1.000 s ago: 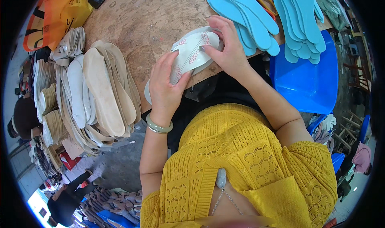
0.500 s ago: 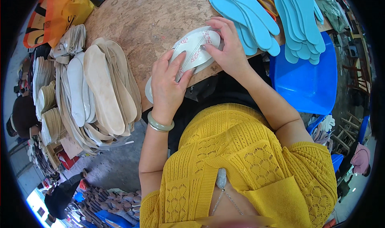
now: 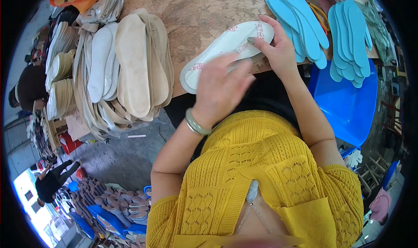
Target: Cutting and assembling shoe insole components at a manufacturing station.
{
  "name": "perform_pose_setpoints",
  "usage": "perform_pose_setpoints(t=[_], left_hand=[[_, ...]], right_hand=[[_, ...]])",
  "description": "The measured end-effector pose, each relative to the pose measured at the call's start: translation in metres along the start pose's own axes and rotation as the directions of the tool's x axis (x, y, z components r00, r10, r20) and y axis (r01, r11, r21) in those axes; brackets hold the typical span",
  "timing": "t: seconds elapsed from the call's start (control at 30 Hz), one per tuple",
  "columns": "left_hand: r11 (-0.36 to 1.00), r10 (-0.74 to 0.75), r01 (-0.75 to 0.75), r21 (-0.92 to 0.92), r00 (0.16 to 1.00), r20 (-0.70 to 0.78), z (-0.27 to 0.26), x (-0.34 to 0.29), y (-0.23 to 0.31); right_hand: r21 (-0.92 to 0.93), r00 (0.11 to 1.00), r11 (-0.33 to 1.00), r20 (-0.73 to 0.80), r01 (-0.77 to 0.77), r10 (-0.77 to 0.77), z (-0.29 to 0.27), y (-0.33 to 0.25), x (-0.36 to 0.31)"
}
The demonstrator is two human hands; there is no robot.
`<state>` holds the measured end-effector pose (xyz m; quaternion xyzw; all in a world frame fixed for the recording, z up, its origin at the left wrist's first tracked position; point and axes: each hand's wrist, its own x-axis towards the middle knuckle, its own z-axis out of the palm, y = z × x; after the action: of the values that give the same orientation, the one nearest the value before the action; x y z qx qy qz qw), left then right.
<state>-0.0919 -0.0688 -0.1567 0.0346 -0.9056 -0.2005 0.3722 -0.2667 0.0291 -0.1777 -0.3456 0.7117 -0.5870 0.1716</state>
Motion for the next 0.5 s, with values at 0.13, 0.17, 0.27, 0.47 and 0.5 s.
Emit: perform_pose_setpoints(t=[0.13, 0.17, 0.27, 0.47, 0.5], left_hand=[[0.993, -0.054, 0.077, -0.087, 0.968, 0.244, 0.001, -0.022, 0.020], [0.996, -0.076, 0.087, -0.027, 0.960, 0.268, 0.002, -0.026, 0.019], [0.994, -0.110, 0.102, 0.041, 0.938, 0.328, 0.001, -0.027, 0.023], [0.994, -0.084, 0.055, 0.094, 0.934, 0.348, 0.000, -0.025, 0.019], [0.993, -0.094, 0.060, 0.103, 0.930, 0.356, 0.000, -0.024, 0.020]], right_hand=[[0.060, 0.998, 0.997, -0.040, -0.048, 0.050, 0.002, -0.001, 0.001], [0.106, 0.997, 0.992, -0.040, -0.066, 0.070, 0.003, -0.002, 0.003], [0.051, 0.999, 0.999, -0.052, 0.008, -0.005, 0.003, -0.018, 0.003], [-0.335, 0.899, 0.839, 0.066, 0.428, -0.433, -0.016, -0.121, 0.030], [-0.131, 0.866, 0.864, -0.061, 0.486, -0.496, -0.021, -0.138, 0.044]])
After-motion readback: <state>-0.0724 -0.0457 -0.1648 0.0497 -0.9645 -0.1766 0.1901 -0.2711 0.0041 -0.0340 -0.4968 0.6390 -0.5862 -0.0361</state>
